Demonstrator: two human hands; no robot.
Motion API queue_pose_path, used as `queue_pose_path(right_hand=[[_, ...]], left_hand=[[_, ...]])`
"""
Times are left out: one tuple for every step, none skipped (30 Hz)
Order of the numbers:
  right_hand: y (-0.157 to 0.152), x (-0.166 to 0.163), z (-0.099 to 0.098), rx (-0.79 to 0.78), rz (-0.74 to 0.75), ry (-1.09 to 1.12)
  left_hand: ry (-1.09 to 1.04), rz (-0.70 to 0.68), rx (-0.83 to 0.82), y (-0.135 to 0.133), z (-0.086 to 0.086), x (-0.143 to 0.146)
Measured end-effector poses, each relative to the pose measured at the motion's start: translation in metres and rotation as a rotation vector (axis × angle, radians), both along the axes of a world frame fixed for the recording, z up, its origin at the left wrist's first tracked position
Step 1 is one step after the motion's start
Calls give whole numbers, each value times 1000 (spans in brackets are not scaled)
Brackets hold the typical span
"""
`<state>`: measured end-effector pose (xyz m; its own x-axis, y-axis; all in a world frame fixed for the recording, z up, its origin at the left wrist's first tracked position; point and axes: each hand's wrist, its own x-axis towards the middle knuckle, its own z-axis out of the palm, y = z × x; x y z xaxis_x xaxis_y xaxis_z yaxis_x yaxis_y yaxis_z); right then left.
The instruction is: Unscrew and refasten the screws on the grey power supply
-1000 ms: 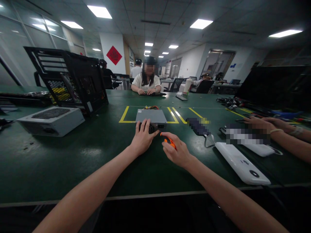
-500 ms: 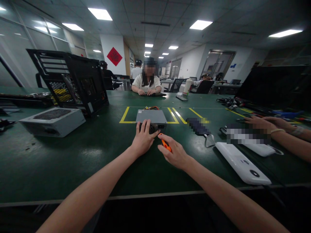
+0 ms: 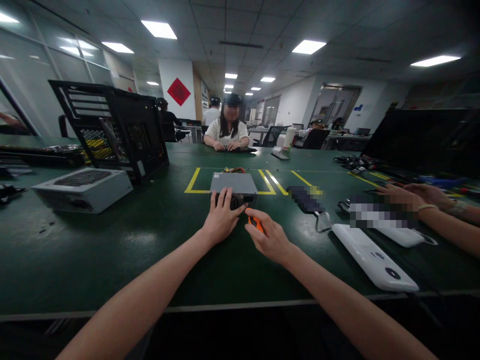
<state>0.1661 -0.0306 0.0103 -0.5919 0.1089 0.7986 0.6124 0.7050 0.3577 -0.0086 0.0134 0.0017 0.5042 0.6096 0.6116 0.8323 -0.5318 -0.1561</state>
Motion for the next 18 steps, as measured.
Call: queue_pose_path(right_hand=[[0, 0, 0, -2, 0, 21], [1, 1, 0, 0, -9, 40], [1, 1, 0, 4, -24, 49], [2, 2, 0, 7, -35, 42], [2, 2, 0, 7, -36, 26], [3, 2, 0, 4, -25, 15], [3, 3, 0, -7, -12, 13], [2, 3, 0, -19, -4, 19], [2, 3, 1, -24, -3, 34], [2, 3, 1, -19, -9, 47], [2, 3, 2, -9, -18, 47], [1, 3, 3, 4, -22, 32], [1, 3, 3, 13, -22, 7], [2, 2, 4, 13, -18, -14], [2, 2, 3, 3, -13, -25], [2, 1, 3, -10, -10, -23], [3, 1, 2, -21, -11, -10], [4, 1, 1, -24, -16, 8]], left_hand=[[2, 2, -1, 0, 0, 0], [3, 5, -3, 0, 0, 0], [4, 7, -5, 0, 1, 0], [5, 9, -7, 0, 1, 0], [6, 10, -8, 0, 1, 0], [7, 11, -8, 0, 1, 0], [7, 11, -8, 0, 2, 1], [7, 10, -6, 0, 2, 1], [6, 8, -5, 0, 2, 1], [5, 5, -3, 0, 1, 1], [3, 4, -1, 0, 1, 0], [2, 2, 0, 0, 1, 0], [2, 2, 1, 0, 0, 0], [3, 2, 1, 0, 0, 0], [3, 3, 1, 1, 0, 0], [4, 5, 0, 1, 0, 0], [5, 6, -2, 1, 0, 0], [5, 7, -4, 1, 0, 0]])
